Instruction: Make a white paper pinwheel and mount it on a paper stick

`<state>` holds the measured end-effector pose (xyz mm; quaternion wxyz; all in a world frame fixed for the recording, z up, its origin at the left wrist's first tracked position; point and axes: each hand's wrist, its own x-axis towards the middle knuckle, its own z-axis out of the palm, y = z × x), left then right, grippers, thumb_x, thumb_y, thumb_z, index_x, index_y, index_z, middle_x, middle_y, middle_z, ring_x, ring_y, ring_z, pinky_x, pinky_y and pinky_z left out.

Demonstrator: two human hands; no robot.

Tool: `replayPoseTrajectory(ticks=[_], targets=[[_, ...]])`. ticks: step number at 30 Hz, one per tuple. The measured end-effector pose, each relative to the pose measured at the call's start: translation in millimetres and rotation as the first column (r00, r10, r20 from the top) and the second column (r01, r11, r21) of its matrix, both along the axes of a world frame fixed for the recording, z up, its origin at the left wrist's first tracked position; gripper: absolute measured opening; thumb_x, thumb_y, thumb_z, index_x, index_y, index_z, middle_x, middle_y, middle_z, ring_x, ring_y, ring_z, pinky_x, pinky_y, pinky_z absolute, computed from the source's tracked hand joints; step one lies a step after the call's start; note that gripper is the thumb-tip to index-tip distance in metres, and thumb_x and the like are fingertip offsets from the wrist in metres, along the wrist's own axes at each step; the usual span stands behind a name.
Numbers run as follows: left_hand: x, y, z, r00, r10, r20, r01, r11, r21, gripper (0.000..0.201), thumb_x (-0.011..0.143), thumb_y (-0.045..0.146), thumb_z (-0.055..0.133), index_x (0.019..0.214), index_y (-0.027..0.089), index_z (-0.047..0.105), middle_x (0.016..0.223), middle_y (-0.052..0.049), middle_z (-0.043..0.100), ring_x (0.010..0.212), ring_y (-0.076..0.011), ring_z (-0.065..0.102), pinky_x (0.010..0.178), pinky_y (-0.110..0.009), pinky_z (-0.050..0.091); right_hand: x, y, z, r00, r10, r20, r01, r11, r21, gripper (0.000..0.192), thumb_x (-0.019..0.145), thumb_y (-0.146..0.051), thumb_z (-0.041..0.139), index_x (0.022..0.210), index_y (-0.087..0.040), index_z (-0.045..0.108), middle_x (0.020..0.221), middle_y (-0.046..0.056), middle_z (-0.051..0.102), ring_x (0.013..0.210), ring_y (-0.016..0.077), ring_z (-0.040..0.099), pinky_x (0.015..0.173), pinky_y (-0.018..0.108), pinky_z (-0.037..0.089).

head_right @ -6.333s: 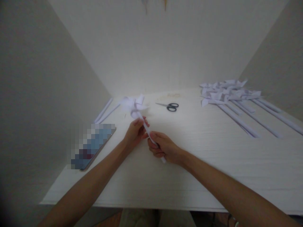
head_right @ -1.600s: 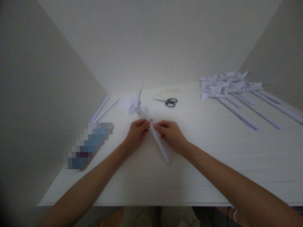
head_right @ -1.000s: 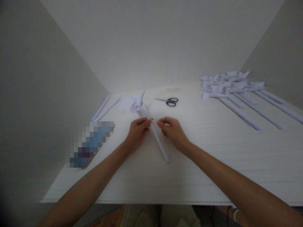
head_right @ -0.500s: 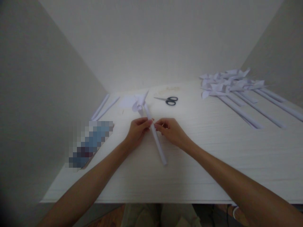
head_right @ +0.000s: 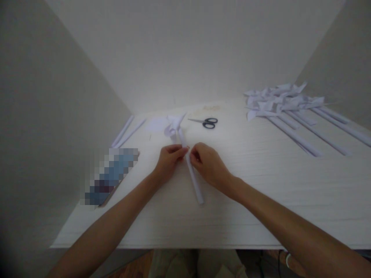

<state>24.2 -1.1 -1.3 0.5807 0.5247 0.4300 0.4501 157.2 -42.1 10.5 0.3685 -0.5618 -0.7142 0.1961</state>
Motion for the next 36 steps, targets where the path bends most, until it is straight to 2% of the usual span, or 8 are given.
replayPoseTrajectory(ticks=[6,18,27,36], targets=[[1.2,0.2,1.0,1.000,0.016,0.008,-0.016,1.000,-0.013,0.015,0.056,0.025,0.067,0.050,0.013,0.060,0.048,0.003,0.050,0.043,-0.0047,0.039,0.045,-0.020,0.033,0.8,-0.9,-2.2,1.000,0.004,0.017,-0.006,0.994,0.110,0.012,0.074,-0.017,0.045,0.063,-0.018,0.044,0.059,-0.001,0.046,0.052,0.0102,0.040,0.050,0.023,0.030],[1.9,-1.4,3.7,1.000,0.016,-0.001,-0.016,1.000,-0.012,0.016,0.055,0.026,0.067,0.047,0.014,0.059,0.046,0.003,0.049,0.043,-0.0051,0.040,0.046,-0.021,0.035,-0.2,-4.9,1.6,0.996,0.077,0.037,-0.082,0.982,0.172,0.013,0.074,-0.012,0.044,0.063,-0.019,0.041,0.061,-0.001,0.044,0.054,0.0103,0.040,0.051,0.023,0.032],[0.9,-1.6,4.2,1.000,-0.008,0.004,0.008,1.000,-0.015,0.017,0.054,0.027,0.067,0.047,0.013,0.059,0.045,0.003,0.048,0.042,-0.0051,0.039,0.045,-0.021,0.035,0.0,-5.6,0.9,0.971,0.149,0.185,-0.193,0.950,0.246,0.011,0.078,-0.013,0.040,0.068,-0.017,0.045,0.068,0.003,0.046,0.059,0.0121,0.043,0.055,0.025,0.037],[1.7,-1.6,3.0,1.000,0.012,0.013,-0.011,0.999,-0.047,0.017,0.052,0.026,0.068,0.048,0.013,0.058,0.046,0.003,0.051,0.044,-0.0053,0.042,0.046,-0.021,0.035,3.6,-5.5,-1.6,0.920,0.148,0.364,-0.288,0.884,0.368,0.013,0.080,-0.014,0.040,0.072,-0.017,0.050,0.070,0.004,0.051,0.060,0.0131,0.044,0.059,0.026,0.037]])
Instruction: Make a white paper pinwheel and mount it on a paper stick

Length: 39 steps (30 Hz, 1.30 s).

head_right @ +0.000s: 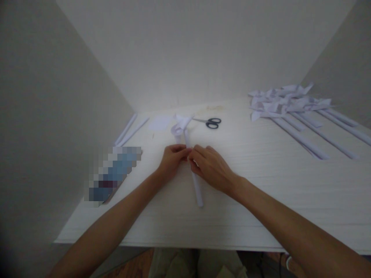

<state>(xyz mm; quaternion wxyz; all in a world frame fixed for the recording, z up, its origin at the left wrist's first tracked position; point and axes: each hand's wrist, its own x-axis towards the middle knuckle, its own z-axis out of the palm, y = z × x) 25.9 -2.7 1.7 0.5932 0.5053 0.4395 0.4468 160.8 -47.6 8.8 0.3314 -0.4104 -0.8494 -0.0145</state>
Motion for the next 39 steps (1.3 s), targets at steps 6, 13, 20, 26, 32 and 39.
replayPoseTrajectory(ticks=[6,13,20,26,32,39], targets=[[-1,2,-2.1,1.000,-0.004,0.022,0.004,1.000,0.002,0.017,0.052,0.025,0.069,0.049,0.012,0.058,0.047,0.003,0.050,0.044,-0.0050,0.043,0.045,-0.020,0.034,-3,-3,2.3,0.997,0.070,0.027,-0.072,0.994,0.078,0.015,0.081,-0.014,0.039,0.071,-0.016,0.051,0.068,0.004,0.054,0.060,0.0130,0.046,0.060,0.027,0.036],[-8,8,-5.6,0.978,-0.095,0.184,0.108,0.992,-0.062,0.016,0.054,0.026,0.070,0.062,0.013,0.064,0.059,0.001,0.057,0.052,-0.0052,0.049,0.048,-0.018,0.036,-9,-9,3.7,0.853,0.084,-0.514,-0.230,0.946,-0.227,0.008,0.076,-0.015,0.045,0.070,-0.018,0.049,0.065,0.000,0.048,0.059,0.0111,0.043,0.057,0.025,0.035],[-13,9,-5.4,0.908,-0.272,0.320,0.306,0.950,-0.061,0.020,0.058,0.024,0.069,0.076,0.015,0.066,0.070,-0.001,0.062,0.059,-0.0054,0.054,0.048,-0.014,0.039,-1,13,-6.6,0.320,-0.312,-0.895,-0.595,0.669,-0.446,0.016,0.069,-0.024,0.056,0.057,-0.017,0.049,0.053,-0.004,0.043,0.049,0.0073,0.036,0.048,0.023,0.026],[-12,9,-6.5,0.890,-0.294,0.348,0.323,0.946,-0.027,0.018,0.062,0.023,0.067,0.078,0.016,0.066,0.071,-0.001,0.062,0.060,-0.0051,0.055,0.049,-0.013,0.040,-4,12,-7.8,0.261,-0.408,-0.875,-0.693,0.552,-0.464,0.015,0.063,-0.024,0.064,0.056,-0.016,0.053,0.049,-0.005,0.044,0.047,0.0054,0.035,0.046,0.022,0.022],[-11,8,-5.0,0.897,-0.287,0.337,0.317,0.948,-0.038,0.020,0.060,0.023,0.068,0.078,0.015,0.066,0.070,-0.001,0.062,0.060,-0.0061,0.055,0.050,-0.015,0.041,-5,9,-7.0,0.284,-0.437,-0.853,-0.669,0.547,-0.503,0.018,0.061,-0.024,0.066,0.054,-0.016,0.052,0.046,-0.007,0.043,0.045,0.0047,0.033,0.044,0.022,0.018],[-12,9,-6.0,0.891,-0.298,0.343,0.325,0.945,-0.024,0.020,0.060,0.024,0.068,0.078,0.015,0.066,0.070,-0.001,0.062,0.060,-0.0061,0.055,0.051,-0.015,0.041,-6,10,-8.9,0.331,-0.437,-0.837,-0.624,0.564,-0.541,0.020,0.061,-0.026,0.066,0.056,-0.016,0.051,0.047,-0.008,0.041,0.044,0.0042,0.031,0.044,0.022,0.017]])
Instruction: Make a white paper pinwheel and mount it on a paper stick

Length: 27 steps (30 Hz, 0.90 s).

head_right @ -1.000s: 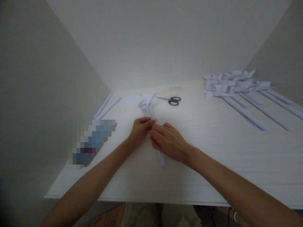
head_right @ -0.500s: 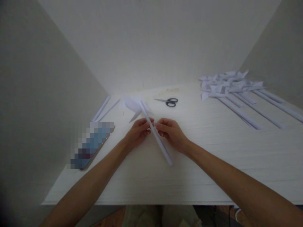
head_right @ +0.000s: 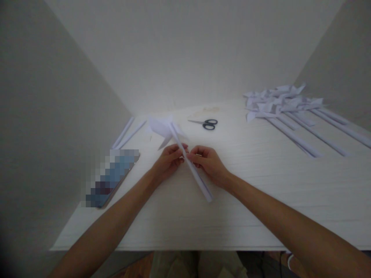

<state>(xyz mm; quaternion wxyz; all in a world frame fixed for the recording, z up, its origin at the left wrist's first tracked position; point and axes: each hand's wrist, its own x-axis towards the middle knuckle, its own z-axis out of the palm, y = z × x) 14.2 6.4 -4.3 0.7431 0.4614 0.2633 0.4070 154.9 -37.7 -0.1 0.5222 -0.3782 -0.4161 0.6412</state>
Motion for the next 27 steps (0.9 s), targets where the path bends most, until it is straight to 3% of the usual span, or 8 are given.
replayPoseTrajectory(ticks=[10,15,21,27], targets=[[0.1,-2.1,1.2,0.999,-0.013,0.034,0.013,1.000,-0.010,0.017,0.060,0.021,0.068,0.074,0.014,0.066,0.067,-0.001,0.063,0.062,-0.0063,0.056,0.060,-0.016,0.043,-0.1,1.5,-2.9,0.999,0.012,0.045,-0.011,1.000,-0.025,0.022,0.061,-0.026,0.067,0.053,-0.015,0.050,0.046,-0.007,0.043,0.044,0.0049,0.034,0.045,0.022,0.020],[-0.5,-2.5,2.0,0.995,-0.064,0.081,0.064,0.998,-0.002,0.016,0.061,0.021,0.068,0.075,0.014,0.066,0.067,-0.001,0.063,0.060,-0.0068,0.057,0.058,-0.017,0.044,0.5,1.6,-1.5,0.990,0.070,-0.120,-0.083,0.992,-0.100,0.027,0.056,-0.019,0.071,0.049,-0.015,0.045,0.051,-0.006,0.047,0.048,0.0047,0.041,0.047,0.020,0.027],[-1.2,-4.8,3.7,0.982,-0.145,0.120,0.145,0.989,0.005,0.017,0.059,0.020,0.069,0.074,0.014,0.065,0.065,-0.001,0.063,0.059,-0.0071,0.057,0.056,-0.016,0.044,0.9,2.8,-7.0,0.929,0.196,-0.315,-0.252,0.956,-0.149,0.024,0.054,-0.013,0.073,0.059,-0.016,0.050,0.060,-0.006,0.053,0.055,0.0043,0.049,0.051,0.016,0.036],[-2.2,-3.8,2.5,0.978,-0.155,0.139,0.158,0.987,-0.013,0.021,0.058,0.022,0.070,0.076,0.015,0.064,0.065,0.000,0.061,0.058,-0.0081,0.057,0.051,-0.017,0.045,0.9,1.1,-5.3,0.889,0.230,-0.397,-0.316,0.934,-0.169,0.019,0.058,-0.013,0.071,0.064,-0.016,0.053,0.063,-0.006,0.056,0.057,0.0044,0.054,0.054,0.016,0.040]])
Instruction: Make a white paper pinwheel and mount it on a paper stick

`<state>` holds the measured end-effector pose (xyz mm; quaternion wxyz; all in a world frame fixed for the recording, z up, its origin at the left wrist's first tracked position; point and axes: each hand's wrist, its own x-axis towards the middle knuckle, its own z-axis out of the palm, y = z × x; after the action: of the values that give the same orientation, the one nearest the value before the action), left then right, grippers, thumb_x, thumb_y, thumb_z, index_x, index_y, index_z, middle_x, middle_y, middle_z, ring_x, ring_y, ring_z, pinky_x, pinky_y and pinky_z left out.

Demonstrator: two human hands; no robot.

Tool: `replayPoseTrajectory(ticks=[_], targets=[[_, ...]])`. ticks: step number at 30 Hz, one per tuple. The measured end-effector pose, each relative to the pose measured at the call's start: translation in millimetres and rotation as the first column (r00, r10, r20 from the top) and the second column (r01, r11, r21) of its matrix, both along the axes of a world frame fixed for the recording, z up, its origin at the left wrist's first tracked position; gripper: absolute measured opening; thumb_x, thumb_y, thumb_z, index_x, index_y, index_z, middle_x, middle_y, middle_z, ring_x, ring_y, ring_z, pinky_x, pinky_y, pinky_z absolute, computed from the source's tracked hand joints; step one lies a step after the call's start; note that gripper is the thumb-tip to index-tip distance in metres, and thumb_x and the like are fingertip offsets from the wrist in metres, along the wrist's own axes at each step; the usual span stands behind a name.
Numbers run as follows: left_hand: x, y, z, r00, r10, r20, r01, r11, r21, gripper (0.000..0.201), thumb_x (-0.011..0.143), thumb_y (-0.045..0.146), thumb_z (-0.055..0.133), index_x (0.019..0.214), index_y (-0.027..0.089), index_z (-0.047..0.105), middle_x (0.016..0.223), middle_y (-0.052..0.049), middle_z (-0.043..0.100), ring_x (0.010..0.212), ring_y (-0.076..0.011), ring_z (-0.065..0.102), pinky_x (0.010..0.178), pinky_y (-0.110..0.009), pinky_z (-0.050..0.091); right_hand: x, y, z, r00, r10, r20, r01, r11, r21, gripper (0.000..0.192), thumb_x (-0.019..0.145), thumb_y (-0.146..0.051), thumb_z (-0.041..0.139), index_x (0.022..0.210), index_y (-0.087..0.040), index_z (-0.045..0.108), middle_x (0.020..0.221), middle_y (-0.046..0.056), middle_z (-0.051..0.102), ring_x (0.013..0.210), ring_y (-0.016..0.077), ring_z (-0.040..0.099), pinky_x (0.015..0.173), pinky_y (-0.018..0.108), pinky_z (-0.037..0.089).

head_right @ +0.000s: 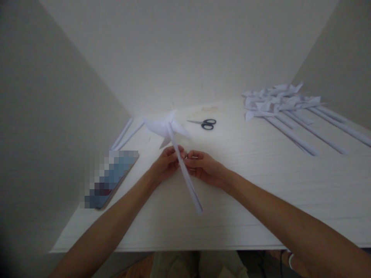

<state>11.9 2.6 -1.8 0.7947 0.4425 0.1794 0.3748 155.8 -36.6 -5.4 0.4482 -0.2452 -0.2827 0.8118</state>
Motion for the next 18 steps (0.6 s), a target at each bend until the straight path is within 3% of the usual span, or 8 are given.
replayPoseTrajectory(ticks=[4,11,18], targets=[[-1.6,1.5,1.2,0.999,0.046,-0.028,-0.046,0.999,-0.010,0.022,0.058,0.024,0.070,0.078,0.017,0.064,0.067,0.000,0.060,0.055,-0.0080,0.055,0.047,-0.017,0.044,0.2,-2.1,1.6,0.999,0.035,0.009,-0.036,0.998,0.042,0.016,0.062,-0.018,0.068,0.066,-0.016,0.053,0.070,-0.002,0.060,0.067,0.0086,0.058,0.064,0.021,0.042],[1.0,-1.5,3.4,0.991,0.074,-0.109,-0.070,0.997,0.039,0.030,0.053,0.029,0.072,0.078,0.015,0.065,0.067,-0.001,0.060,0.056,-0.0082,0.054,0.048,-0.019,0.043,-3.7,-2.7,1.6,0.976,-0.145,0.164,0.126,0.985,0.117,0.026,0.053,-0.016,0.073,0.062,-0.018,0.049,0.061,-0.005,0.058,0.057,0.0086,0.056,0.056,0.022,0.039],[1.3,-0.3,1.0,0.976,0.122,-0.178,-0.105,0.989,0.104,0.026,0.052,0.022,0.073,0.076,0.016,0.067,0.066,-0.001,0.063,0.056,-0.0084,0.055,0.053,-0.021,0.044,-1.6,-0.3,-1.7,0.986,-0.111,0.125,0.097,0.989,0.111,0.023,0.056,-0.015,0.071,0.062,-0.017,0.049,0.065,-0.005,0.057,0.060,0.0076,0.056,0.055,0.020,0.039]])
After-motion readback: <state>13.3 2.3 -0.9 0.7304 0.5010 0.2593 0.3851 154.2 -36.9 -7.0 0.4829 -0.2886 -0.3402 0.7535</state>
